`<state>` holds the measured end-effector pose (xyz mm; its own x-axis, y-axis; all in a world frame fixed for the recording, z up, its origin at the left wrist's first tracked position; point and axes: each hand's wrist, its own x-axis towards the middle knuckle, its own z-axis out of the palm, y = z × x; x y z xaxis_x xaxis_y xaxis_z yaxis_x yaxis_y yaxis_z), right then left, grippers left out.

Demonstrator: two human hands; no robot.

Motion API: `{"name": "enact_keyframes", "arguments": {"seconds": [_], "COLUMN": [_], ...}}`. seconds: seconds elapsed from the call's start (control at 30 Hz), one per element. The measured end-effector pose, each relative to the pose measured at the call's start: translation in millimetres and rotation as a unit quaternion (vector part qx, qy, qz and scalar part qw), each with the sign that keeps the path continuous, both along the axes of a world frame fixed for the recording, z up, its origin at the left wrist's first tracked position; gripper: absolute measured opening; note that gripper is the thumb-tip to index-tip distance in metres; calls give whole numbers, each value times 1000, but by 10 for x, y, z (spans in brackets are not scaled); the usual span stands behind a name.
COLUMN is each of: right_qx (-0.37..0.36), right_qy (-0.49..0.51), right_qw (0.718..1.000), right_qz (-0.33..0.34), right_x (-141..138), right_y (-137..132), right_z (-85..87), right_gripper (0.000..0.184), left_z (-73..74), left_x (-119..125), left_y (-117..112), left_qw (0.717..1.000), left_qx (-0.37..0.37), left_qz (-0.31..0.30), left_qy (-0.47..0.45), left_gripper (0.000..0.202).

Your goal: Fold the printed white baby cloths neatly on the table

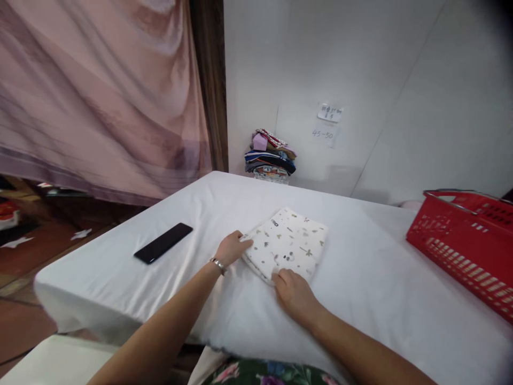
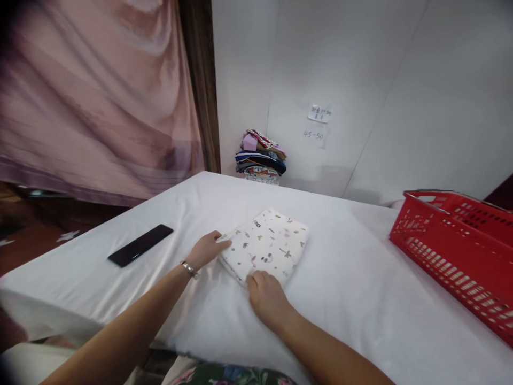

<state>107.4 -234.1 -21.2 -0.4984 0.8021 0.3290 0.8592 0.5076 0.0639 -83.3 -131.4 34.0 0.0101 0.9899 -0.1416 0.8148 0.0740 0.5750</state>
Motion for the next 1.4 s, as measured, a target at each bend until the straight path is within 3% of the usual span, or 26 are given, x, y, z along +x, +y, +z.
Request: {"name": "enact_keyframes", "arguments": {"seconds": [0.17,0.27,0.37,0.47,0.53,0.63,0.7,0.83,0.97,1.13,1.27,1.4], "right_qx": [-63,-127,-133,-104,-96,-144,-183,-192,-143,-163,-207,-247], "right_qy": [37,98,132,124,107,77,66,73,140,267,284,301], "right_qw": [997,986,981,985,980,955,941,940,951,924,910,898], "right_qz": [15,52,41,-57,-140,-247,-277,-272,-236,-220,-220,-207], "right_x": [13,146,389,682,871,1093,1185,1253,1204,991,882,877], "right_y": [-46,-4,261,718,1025,1335,1420,1440,1549,2010,2404,2562], "right_z": [47,152,249,268,220,77,-24,-82,106,279,215,180], "right_gripper": [14,16,25,37,50,65,68,67,51,39,36,31], "left_z": [-146,-247,-273,-312,-382,-510,-562,-565,-580,-639,-643,-630], "left_x": [-71,-53,86,273,356,385,373,364,374,366,353,344], "left_y": [15,33,42,39,38,38,31,7,12,30,31,34], "left_qw": [999,989,959,921,914,928,931,933,932,933,935,939], "left_qx": [29,106,233,306,295,250,241,230,239,242,245,239], "left_qz": [-11,-23,-74,-187,-220,-194,-179,-175,-175,-178,-181,-183], "left_qy": [44,102,141,154,171,198,207,215,209,197,181,167], "left_gripper": [28,33,41,44,49,59,60,60,60,61,60,61]}}
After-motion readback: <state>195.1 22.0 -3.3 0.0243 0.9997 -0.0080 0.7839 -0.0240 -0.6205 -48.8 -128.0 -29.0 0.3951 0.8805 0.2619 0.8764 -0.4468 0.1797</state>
